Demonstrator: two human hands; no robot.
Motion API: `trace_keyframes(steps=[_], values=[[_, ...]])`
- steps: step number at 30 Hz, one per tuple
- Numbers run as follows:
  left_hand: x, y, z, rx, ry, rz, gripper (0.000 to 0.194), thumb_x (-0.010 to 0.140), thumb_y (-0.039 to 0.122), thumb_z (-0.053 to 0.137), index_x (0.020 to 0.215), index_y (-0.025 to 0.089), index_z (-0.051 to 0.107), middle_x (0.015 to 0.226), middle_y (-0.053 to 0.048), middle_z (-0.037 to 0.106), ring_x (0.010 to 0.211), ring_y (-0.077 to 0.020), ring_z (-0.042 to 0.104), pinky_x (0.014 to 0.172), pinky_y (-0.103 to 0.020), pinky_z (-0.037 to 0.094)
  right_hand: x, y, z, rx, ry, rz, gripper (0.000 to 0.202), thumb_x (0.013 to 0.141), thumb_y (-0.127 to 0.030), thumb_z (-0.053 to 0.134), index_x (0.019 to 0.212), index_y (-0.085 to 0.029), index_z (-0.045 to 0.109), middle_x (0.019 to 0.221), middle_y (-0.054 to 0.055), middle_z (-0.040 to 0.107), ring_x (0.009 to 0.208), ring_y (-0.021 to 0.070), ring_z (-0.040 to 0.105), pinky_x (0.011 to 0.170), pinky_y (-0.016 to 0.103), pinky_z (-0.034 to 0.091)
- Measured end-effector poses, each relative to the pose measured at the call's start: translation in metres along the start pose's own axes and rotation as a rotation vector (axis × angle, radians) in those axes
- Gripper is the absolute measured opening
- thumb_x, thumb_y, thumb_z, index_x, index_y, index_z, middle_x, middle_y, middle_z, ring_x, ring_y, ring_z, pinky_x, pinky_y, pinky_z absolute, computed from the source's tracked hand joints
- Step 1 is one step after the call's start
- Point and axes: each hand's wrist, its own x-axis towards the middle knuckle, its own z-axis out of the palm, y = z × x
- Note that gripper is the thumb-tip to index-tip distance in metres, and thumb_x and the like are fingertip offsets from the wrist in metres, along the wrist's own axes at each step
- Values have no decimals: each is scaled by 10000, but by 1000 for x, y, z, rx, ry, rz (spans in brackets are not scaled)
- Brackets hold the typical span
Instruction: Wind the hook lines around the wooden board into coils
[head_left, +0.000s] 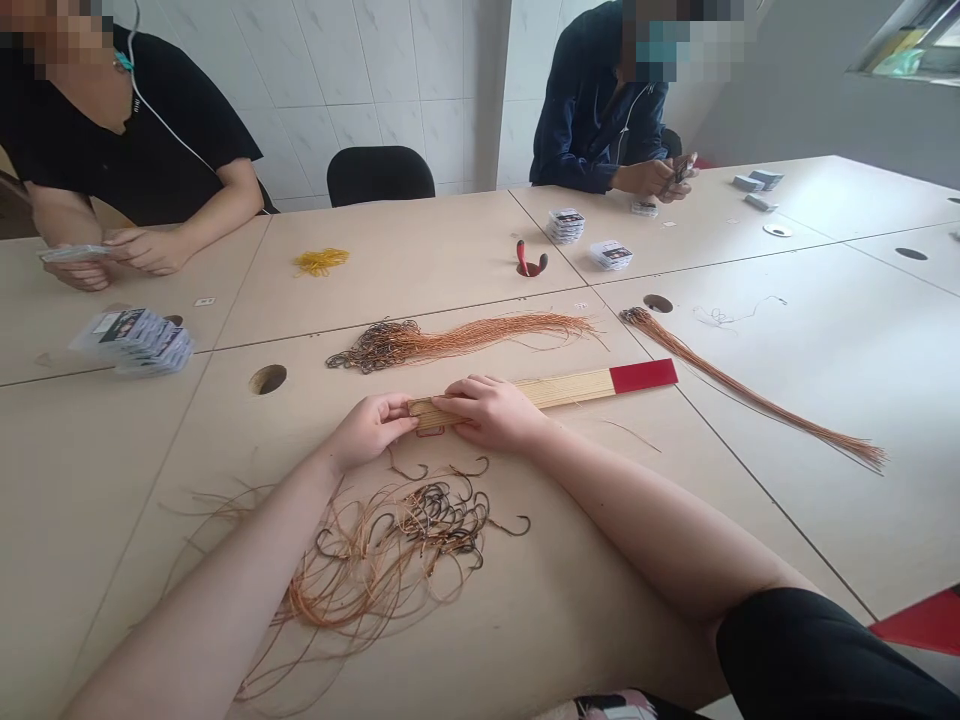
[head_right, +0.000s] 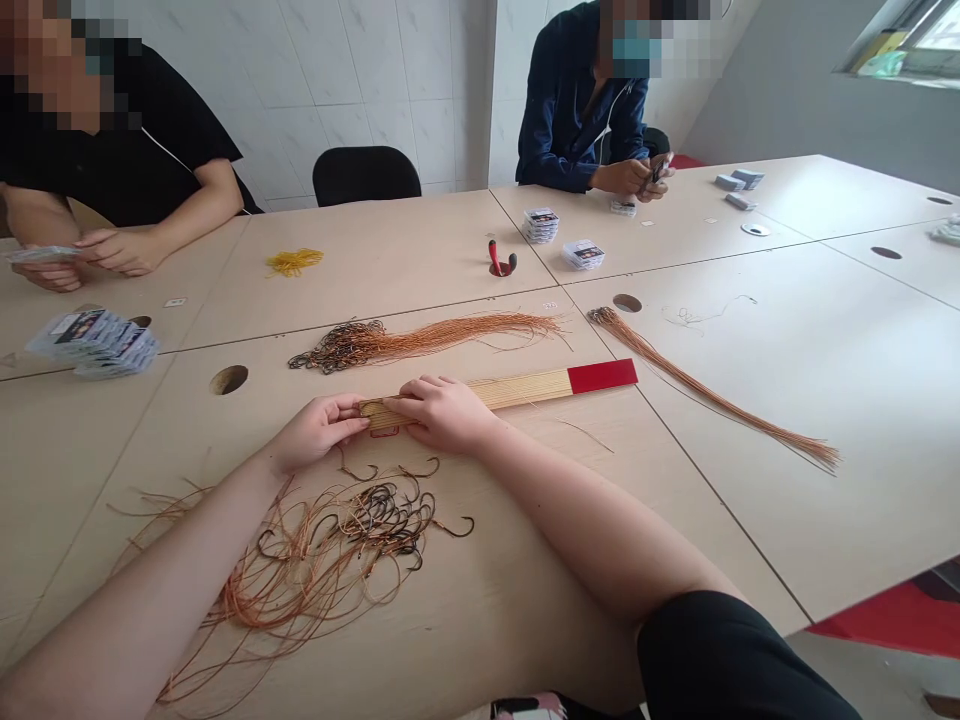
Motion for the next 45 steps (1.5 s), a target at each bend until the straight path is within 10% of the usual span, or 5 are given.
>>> trace_keyframes(steps=[45], values=[[6,1,2,18,63,-40,363,713,283,597,1043,190,479,569,45,517,482,-81,411,469,-192,295,-1,2,-6,-6,-47,-76,332,877,-295,472,1178,-167,532,1031,102,574,917,204,505,822,345,448]])
